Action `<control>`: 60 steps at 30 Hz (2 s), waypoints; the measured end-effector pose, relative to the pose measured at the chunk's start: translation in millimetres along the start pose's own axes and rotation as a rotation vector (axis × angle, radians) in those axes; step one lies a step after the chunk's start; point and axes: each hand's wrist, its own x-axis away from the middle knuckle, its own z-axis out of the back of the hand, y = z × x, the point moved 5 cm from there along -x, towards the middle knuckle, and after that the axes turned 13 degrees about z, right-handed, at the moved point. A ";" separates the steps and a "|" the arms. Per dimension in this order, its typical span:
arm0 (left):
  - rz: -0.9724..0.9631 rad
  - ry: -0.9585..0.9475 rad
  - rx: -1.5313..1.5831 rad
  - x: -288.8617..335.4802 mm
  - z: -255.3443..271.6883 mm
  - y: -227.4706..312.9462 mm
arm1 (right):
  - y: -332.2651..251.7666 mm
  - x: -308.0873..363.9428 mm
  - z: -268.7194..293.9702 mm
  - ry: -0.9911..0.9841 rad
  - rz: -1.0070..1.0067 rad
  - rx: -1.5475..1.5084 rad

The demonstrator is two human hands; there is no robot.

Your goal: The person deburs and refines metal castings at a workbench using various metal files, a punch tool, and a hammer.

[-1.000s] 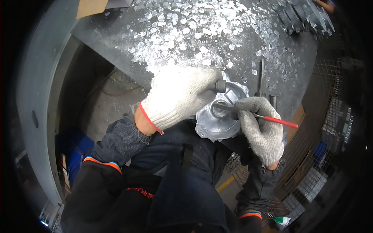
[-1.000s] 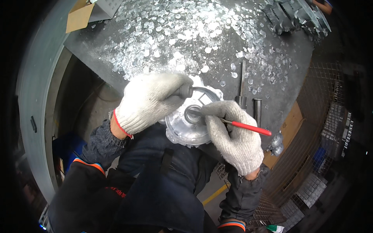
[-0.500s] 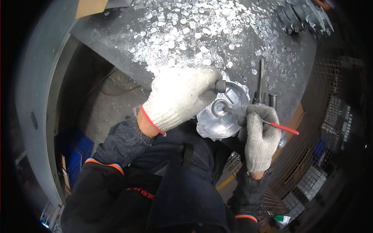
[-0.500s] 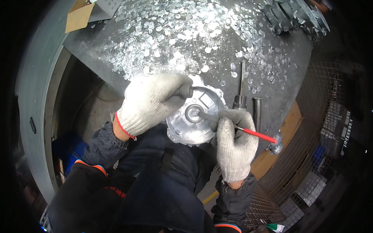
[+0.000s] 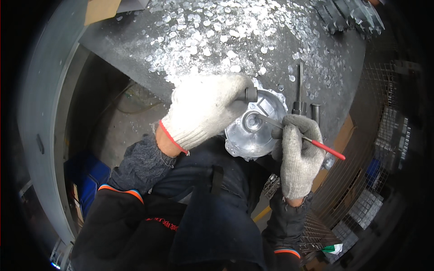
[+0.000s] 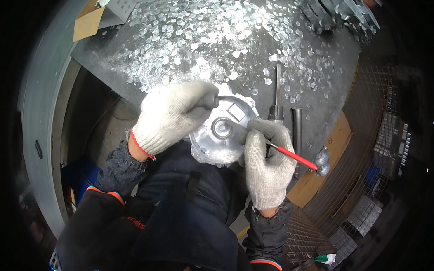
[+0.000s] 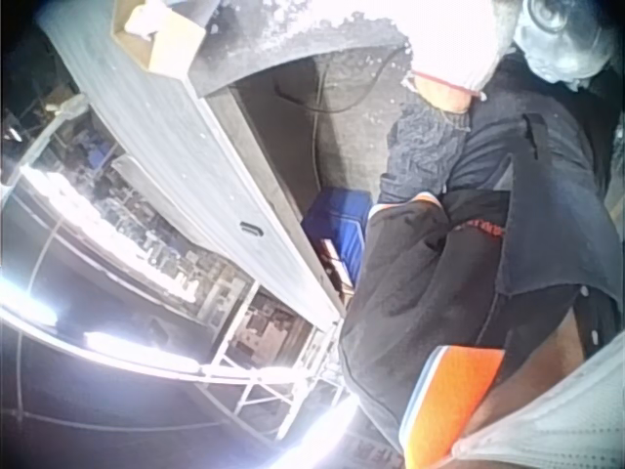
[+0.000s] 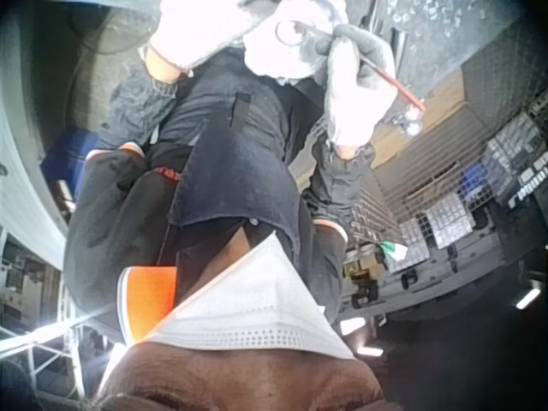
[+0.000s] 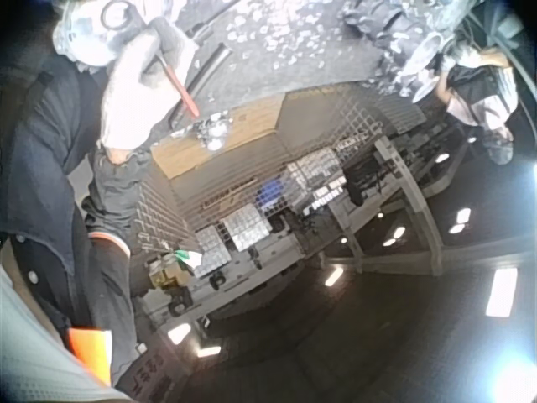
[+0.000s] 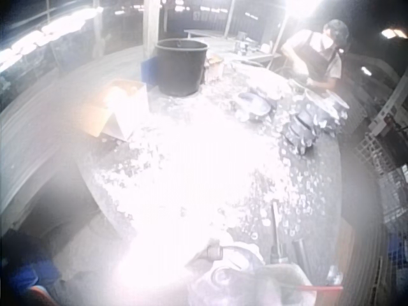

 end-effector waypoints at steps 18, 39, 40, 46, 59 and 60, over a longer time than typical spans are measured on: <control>-0.041 0.018 0.021 0.7 1.8 -0.1 | 5.1 18.2 4.7 0.089 0.047 0.105; -0.063 -0.039 0.005 -2.3 1.9 -0.1 | -1.9 -10.9 25.5 -0.224 -0.087 0.105; -0.061 -0.039 0.008 -2.1 2.8 0.2 | -3.5 -12.8 28.9 -0.209 -0.086 0.150; -0.059 -0.037 -0.035 -3.2 0.7 1.4 | -6.5 0.3 14.9 -0.192 -0.064 0.024; -0.063 -0.019 0.035 -0.5 3.3 0.9 | -16.2 0.5 22.6 -0.147 -0.123 0.029; -0.059 -0.013 0.006 -0.6 3.0 1.1 | -17.6 0.4 18.4 -0.149 -0.081 -0.007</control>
